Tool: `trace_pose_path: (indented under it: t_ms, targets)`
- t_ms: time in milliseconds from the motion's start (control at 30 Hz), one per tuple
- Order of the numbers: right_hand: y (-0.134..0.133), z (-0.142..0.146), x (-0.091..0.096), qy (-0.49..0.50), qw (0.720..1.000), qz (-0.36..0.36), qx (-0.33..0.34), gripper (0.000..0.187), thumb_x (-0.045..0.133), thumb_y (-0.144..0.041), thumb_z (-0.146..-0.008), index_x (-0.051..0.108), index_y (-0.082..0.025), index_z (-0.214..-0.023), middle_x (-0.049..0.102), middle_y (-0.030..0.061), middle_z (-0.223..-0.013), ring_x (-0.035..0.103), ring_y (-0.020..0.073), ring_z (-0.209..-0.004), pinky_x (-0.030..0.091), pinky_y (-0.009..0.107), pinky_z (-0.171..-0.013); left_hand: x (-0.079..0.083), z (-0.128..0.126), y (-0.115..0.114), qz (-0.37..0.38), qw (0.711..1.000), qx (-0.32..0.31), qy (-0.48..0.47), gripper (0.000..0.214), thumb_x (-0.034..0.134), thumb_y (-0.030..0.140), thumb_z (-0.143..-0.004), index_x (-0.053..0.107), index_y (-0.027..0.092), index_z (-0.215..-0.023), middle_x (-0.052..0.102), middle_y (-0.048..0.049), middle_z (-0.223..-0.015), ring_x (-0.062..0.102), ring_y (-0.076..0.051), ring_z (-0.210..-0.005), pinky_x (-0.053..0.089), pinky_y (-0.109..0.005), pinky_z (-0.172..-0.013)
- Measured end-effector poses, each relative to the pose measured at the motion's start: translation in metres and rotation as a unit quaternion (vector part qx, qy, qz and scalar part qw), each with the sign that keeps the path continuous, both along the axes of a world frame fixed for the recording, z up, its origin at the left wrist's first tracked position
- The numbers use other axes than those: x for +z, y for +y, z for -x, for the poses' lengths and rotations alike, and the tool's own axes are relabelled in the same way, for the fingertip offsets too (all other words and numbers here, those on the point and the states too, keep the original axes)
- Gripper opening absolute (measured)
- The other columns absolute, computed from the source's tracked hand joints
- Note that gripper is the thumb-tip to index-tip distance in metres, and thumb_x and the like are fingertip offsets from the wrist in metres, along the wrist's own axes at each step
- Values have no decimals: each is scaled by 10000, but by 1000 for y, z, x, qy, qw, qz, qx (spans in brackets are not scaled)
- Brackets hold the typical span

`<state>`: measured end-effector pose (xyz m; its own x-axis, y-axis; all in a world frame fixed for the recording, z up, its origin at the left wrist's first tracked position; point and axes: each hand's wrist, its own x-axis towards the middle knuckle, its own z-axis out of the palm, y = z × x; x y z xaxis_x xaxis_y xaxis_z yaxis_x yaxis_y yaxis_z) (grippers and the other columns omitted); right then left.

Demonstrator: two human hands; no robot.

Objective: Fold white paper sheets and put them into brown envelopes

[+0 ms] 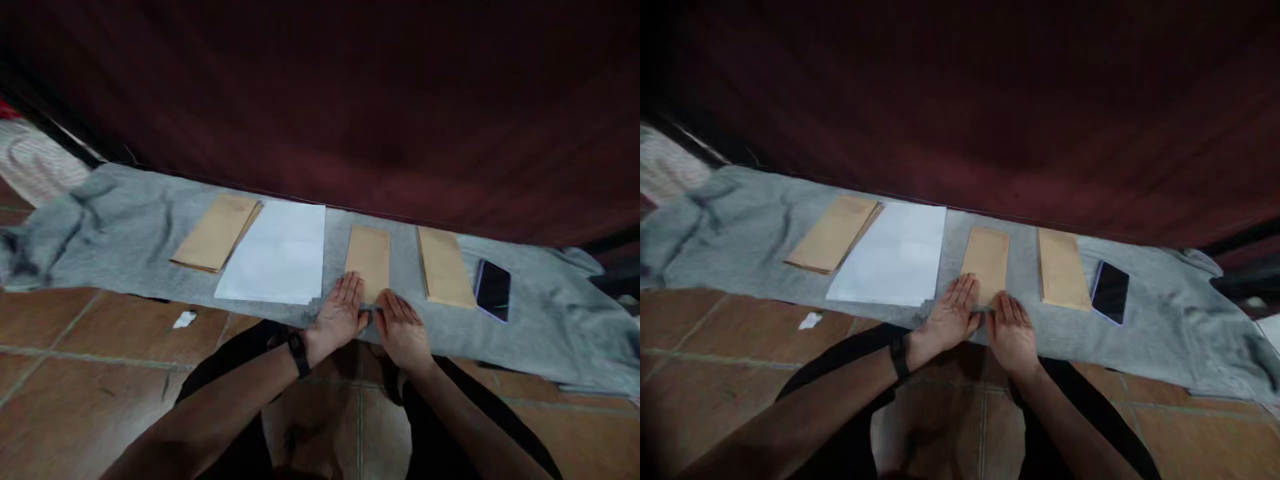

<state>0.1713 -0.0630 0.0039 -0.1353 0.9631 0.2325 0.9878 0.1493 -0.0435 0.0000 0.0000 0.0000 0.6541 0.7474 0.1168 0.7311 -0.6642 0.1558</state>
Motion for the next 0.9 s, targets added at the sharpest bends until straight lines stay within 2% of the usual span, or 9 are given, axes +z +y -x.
trace_pose_path:
  t_ms: [133, 267, 400, 533, 633, 767, 900]
  targets:
    - [5, -10, -1, 44, 999, -2, -4, 418, 445, -300, -1012, 596, -94, -1342, 602, 166, -1402, 592, 314, -1221, 432, 459, -1066, -1, -1, -1, -13, 999, 31, 2, 780, 454, 507, -976, 309, -50, -1502, 270, -284, -1600, 236, -344, -1514, 210, -476, -1229]
    - [22, -25, -1, 136, 990, 5, -36, 424, 429, -335, -996, 607, -153, -1335, 650, 152, -1311, 610, 297, -1172, 479, 454, -1010, -3, -2, -1, -19, 999, 37, 3, 783, 463, 519, -972, 334, -52, -1492, 290, -284, -1592, 247, -352, -1509, 207, -478, -1233]
    - [41, -32, 1, 223, 967, 55, -112, 458, 444, -360, -962, 619, -142, -1324, 691, 154, -1138, 676, 252, -951, 537, 374, -847, -3, -2, 1, -25, 999, 40, 1, 722, 455, 477, -979, 366, -36, -1479, 329, -273, -1579, 284, -344, -1498, 232, -479, -1224]
    - [53, -32, 4, 295, 937, 121, -143, 397, 491, -387, -929, 694, -182, -1202, 728, 91, -936, 676, 218, -827, 527, 318, -755, -1, -2, 7, -19, 999, 42, 15, 609, 450, 395, -991, 422, 2, -1455, 407, -247, -1548, 350, -328, -1471, 300, -468, -1195]
    - [59, -32, 4, 389, 895, 161, -148, 340, 531, -404, -874, 714, -214, -1088, 722, 46, -866, 670, 205, -776, 531, 299, -673, 1, -4, 12, -8, 999, 34, 33, 538, 439, 332, -998, 456, 16, -1433, 460, -244, -1513, 401, -315, -1445, 353, -455, -1165]
    - [63, -30, 4, 527, 815, 161, -181, 283, 595, -432, -760, 658, -217, -933, 680, 20, -806, 666, 210, -750, 550, 292, -568, 4, -7, 16, 1, 999, 30, 44, 502, 419, 293, -1007, 471, 7, -1416, 490, -256, -1485, 452, -310, -1413, 400, -436, -1128]
    - [61, -23, 7, 613, 748, 176, -183, 326, 676, -434, -678, 566, -262, -932, 676, -8, -811, 681, 214, -746, 589, 318, -562, 5, -8, 16, 8, 999, 31, 27, 504, 437, 280, -1000, 463, 3, -1420, 487, -268, -1482, 447, -312, -1416, 397, -429, -1128]
